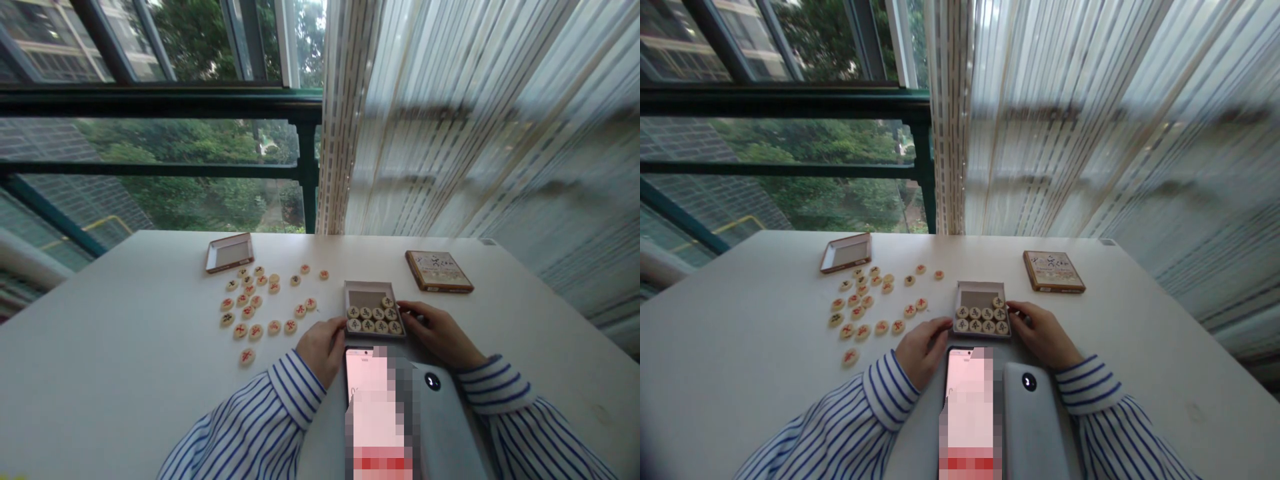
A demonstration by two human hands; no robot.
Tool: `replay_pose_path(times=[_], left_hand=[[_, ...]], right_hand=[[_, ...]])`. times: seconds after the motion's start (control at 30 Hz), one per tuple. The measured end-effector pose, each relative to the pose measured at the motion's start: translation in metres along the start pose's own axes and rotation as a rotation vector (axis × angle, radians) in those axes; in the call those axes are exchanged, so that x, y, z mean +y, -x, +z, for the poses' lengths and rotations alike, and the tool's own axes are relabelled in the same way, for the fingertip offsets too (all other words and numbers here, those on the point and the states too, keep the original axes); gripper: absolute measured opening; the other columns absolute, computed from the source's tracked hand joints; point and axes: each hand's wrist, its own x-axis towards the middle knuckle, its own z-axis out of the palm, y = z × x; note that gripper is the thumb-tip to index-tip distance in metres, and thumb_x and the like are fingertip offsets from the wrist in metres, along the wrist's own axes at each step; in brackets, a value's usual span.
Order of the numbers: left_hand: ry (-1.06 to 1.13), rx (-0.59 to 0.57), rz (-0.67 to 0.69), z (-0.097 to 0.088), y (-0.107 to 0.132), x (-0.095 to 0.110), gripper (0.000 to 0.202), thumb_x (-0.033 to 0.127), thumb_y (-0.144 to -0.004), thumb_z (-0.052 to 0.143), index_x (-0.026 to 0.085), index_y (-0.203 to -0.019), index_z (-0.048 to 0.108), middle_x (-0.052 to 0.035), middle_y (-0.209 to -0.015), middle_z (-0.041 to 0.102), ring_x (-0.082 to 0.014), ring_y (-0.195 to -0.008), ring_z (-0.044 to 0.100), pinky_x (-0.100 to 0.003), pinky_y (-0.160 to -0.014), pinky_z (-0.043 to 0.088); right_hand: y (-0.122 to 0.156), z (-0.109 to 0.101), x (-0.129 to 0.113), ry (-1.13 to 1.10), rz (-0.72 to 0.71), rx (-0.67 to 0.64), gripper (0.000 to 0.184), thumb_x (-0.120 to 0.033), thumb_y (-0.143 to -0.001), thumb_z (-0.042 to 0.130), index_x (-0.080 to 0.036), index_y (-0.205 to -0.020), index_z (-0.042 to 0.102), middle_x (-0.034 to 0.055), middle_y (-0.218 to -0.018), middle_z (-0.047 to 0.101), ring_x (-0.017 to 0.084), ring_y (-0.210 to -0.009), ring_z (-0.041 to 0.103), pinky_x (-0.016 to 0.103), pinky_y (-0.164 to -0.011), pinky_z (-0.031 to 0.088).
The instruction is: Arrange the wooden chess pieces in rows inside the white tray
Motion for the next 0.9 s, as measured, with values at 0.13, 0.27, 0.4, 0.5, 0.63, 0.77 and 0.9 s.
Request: replay_pose_path(times=[0.13,0.27,0.4,0.5,0.63,0.77,0.9], left_hand=[[0.001,0.001,0.003,-0.0003,0.0,-0.0009,0.028,0.017,-0.08,0.042,0.014,-0.102,0.058,-0.0078,-0.092,0.067,-0.0178,-0.086,0.061,-0.032,-0.078,0.049],[0.004,-0.005,-0.001,-0.0012,0.0004,-0.0002,0.028,0.017,-0.08,0.043,0.014,-0.102,0.058,-0.008,-0.092,0.067,-0.0181,-0.085,0.061,-0.033,-0.077,0.049],[0.012,0.001,0.002,-0.0031,-0.0006,0.0024,0.028,0.017,-0.079,0.043,0.013,-0.102,0.059,-0.0086,-0.093,0.067,-0.0182,-0.086,0.061,-0.032,-0.078,0.049],[0.012,0.008,0.022,-0.0042,-0.0018,0.0034,0.027,0.017,-0.08,0.043,0.014,-0.102,0.059,-0.0083,-0.093,0.067,-0.018,-0.086,0.061,-0.032,-0.077,0.05],[-0.001,0.033,0.034,-0.0042,-0.0021,0.0026,0.027,0.017,-0.079,0.044,0.013,-0.101,0.059,-0.0087,-0.092,0.067,-0.0182,-0.084,0.062,-0.032,-0.076,0.05],[-0.007,0.069,0.104,-0.004,-0.0018,0.0023,0.026,0.017,-0.079,0.044,0.013,-0.1,0.059,-0.0082,-0.089,0.068,-0.0174,-0.08,0.062,-0.031,-0.073,0.051],[-0.008,0.123,0.145,-0.0066,-0.003,0.0026,0.026,0.015,-0.077,0.045,0.012,-0.099,0.059,-0.0088,-0.088,0.068,-0.0173,-0.078,0.063,-0.031,-0.072,0.052]], right_hand=[[0.0006,-0.0007,0.0,0.01,-0.005,-0.006,0.032,-0.029,-0.081,0.045,-0.016,-0.107,0.059,0.0064,-0.095,0.066,0.017,-0.081,0.061,0.029,-0.073,0.049],[0.001,-0.0002,0.0008,0.02,-0.015,0.002,0.031,-0.029,-0.081,0.045,-0.016,-0.106,0.059,0.0063,-0.094,0.066,0.017,-0.08,0.061,0.029,-0.073,0.049],[0.0008,0.0003,0.0018,0.024,-0.014,0.009,0.032,-0.029,-0.081,0.044,-0.016,-0.106,0.059,0.0064,-0.091,0.067,0.017,-0.078,0.061,0.029,-0.07,0.05],[0.0005,0.0005,0.0028,0.032,-0.012,0.018,0.032,-0.03,-0.081,0.045,-0.016,-0.107,0.059,0.0067,-0.091,0.067,0.018,-0.08,0.062,0.03,-0.071,0.05],[0.0001,0.0005,0.0038,0.039,0.004,0.027,0.034,-0.032,-0.081,0.045,-0.015,-0.106,0.059,0.0068,-0.089,0.067,0.018,-0.075,0.062,0.029,-0.068,0.051],[-0.0002,0.0002,0.0036,0.072,0.002,0.044,0.033,-0.034,-0.08,0.045,-0.016,-0.104,0.06,0.0068,-0.089,0.067,0.018,-0.075,0.062,0.03,-0.067,0.051],[0.0002,0.0002,0.0044,0.082,0.012,0.07,0.034,-0.035,-0.079,0.046,-0.015,-0.104,0.06,0.0072,-0.087,0.067,0.018,-0.071,0.062,0.029,-0.064,0.051]])
